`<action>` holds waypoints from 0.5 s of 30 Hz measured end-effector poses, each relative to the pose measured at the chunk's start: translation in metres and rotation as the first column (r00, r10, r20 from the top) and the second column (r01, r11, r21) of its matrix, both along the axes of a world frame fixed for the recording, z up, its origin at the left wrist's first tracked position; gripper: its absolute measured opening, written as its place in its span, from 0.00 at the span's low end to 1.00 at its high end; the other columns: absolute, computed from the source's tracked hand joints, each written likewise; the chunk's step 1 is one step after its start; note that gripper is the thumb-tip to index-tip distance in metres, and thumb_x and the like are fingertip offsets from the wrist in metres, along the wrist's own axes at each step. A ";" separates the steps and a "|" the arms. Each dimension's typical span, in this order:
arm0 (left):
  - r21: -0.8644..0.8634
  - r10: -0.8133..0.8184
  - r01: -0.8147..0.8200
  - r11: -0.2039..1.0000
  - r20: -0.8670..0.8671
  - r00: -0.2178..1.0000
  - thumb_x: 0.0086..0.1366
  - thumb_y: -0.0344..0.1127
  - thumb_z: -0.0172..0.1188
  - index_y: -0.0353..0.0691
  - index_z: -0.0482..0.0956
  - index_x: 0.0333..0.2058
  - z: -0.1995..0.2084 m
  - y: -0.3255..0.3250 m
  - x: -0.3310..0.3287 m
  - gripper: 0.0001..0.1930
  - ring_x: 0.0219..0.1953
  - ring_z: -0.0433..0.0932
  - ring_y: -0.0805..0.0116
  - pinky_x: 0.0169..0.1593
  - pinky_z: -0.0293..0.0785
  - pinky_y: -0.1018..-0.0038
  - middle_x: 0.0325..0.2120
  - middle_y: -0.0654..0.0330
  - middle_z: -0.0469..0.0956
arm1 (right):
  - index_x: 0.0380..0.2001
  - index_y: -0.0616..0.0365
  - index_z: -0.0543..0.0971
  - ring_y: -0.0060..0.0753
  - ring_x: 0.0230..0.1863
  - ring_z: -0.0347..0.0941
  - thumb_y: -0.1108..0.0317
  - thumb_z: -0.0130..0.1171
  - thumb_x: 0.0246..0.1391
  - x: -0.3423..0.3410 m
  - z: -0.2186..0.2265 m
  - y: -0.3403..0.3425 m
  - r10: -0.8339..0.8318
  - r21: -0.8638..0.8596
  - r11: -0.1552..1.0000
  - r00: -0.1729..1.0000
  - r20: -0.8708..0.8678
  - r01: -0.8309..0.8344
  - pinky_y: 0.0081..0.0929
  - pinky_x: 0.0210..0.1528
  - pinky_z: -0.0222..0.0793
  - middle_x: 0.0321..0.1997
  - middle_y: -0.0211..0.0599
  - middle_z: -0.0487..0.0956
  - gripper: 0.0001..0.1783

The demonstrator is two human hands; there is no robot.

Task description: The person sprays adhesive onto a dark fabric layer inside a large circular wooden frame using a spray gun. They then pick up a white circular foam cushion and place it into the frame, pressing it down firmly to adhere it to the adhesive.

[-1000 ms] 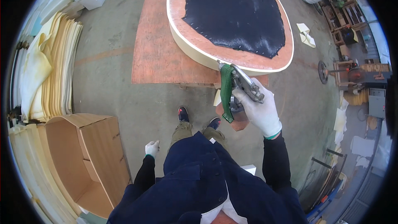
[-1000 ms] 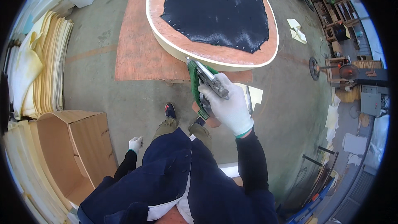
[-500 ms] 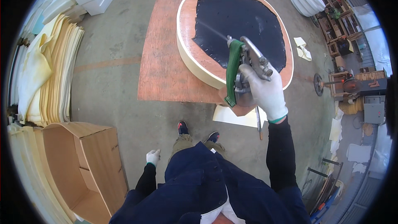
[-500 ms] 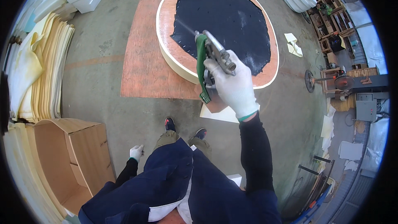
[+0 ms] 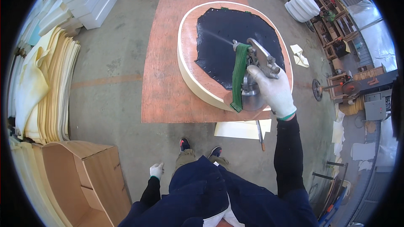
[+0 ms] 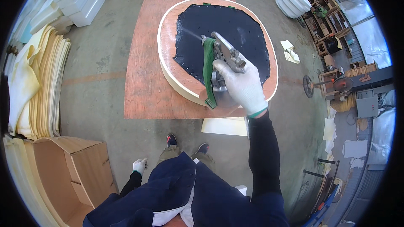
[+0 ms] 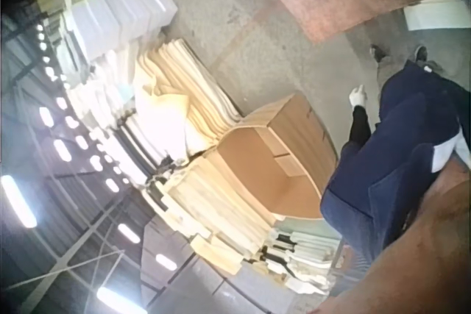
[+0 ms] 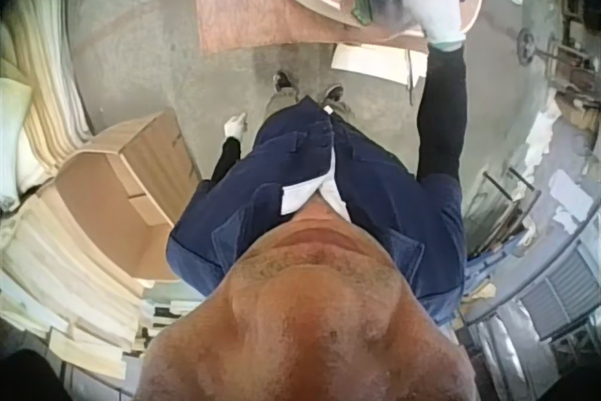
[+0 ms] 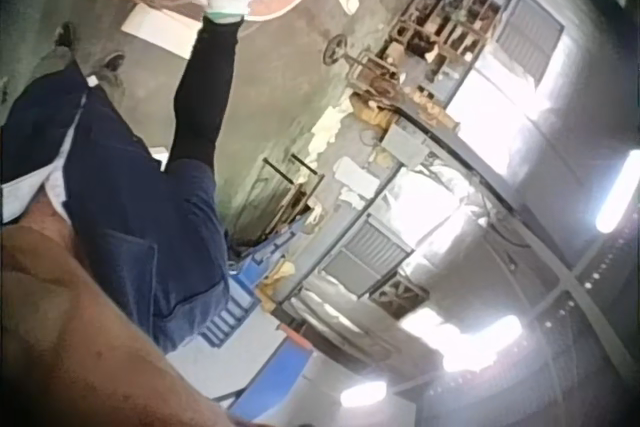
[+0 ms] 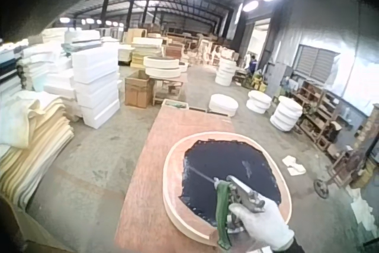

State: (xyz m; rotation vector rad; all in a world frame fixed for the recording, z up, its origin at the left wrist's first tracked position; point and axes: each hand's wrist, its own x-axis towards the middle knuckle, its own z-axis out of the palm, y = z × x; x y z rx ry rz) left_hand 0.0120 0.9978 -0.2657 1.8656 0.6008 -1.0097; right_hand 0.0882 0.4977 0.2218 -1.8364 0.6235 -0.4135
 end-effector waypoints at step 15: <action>-0.003 0.020 -0.020 1.000 -0.020 1.000 0.64 0.41 0.65 0.35 0.78 0.24 -0.005 0.016 0.010 0.16 0.19 0.75 0.69 0.24 0.73 0.71 0.18 0.58 0.77 | 0.48 0.65 0.81 0.16 0.35 0.76 0.69 0.62 0.61 0.006 0.009 -0.015 -0.027 -0.041 0.999 0.996 -0.087 0.024 0.20 0.40 0.72 0.37 0.27 0.83 0.14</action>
